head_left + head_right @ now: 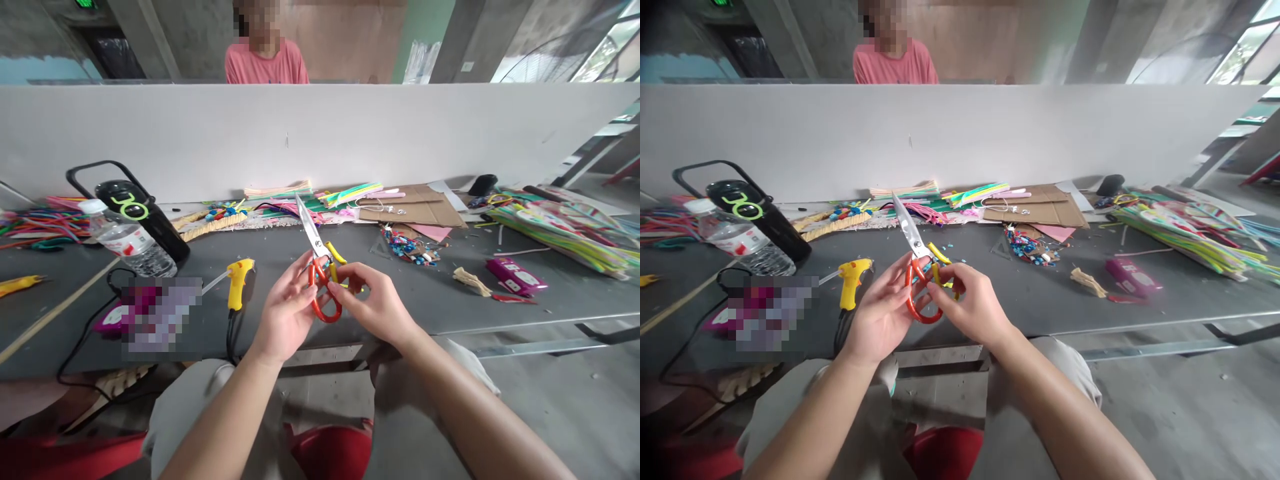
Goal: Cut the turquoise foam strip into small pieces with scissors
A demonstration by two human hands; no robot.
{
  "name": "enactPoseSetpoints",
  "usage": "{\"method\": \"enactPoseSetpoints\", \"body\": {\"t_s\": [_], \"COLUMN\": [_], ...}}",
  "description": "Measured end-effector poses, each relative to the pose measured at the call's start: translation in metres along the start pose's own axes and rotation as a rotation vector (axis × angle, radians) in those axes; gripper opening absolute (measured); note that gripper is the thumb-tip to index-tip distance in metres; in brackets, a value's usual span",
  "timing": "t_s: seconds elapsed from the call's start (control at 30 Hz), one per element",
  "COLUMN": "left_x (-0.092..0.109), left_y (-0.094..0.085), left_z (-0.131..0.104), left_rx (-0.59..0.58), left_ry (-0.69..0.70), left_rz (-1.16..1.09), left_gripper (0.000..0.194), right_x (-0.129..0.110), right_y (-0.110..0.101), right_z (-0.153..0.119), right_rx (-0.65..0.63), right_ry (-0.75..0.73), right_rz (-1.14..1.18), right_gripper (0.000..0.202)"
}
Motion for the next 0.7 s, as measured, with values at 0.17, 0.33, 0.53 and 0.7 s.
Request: {"method": "enactPoseSetpoints", "body": {"t_s": [0.17, 0.33, 0.53, 0.7], "left_x": [0.003, -0.003, -0.019, -0.015], "left_y": [-0.003, -0.002, 0.001, -0.002], "left_z": [0.003, 0.004, 0.005, 0.004], "left_rx": [0.062, 0.144, 0.193, 0.26], "left_ry": [0.002, 0.007, -0.14, -0.058], "left_rz": [0.027, 0.095, 0.09, 0.136], "left_gripper": [0.045, 0.048, 0.035, 0.033], "right_x": [0.005, 0.007, 0.003, 0.004], "right_y": [-0.012, 0.004, 0.022, 0.016], "right_z": [0.004, 0.003, -0.001, 0.002], "right_rx": [0.158, -0.105, 0.032, -0.016], "right_ry": [0.007, 0.105, 0.049, 0.066], "right_rz": [0.071, 0.397, 0.595, 0.494], "right_gripper": [0.025, 0.037, 0.035, 0.034]}}
Point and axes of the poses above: each hand's wrist, its own z-axis towards the middle knuckle, its own y-axis out of the palm, x = y × z, the point moved 2 cm from there along z, towards the middle knuckle, and after that the axes turned 9 degrees about -x, right-handed, at the moved point
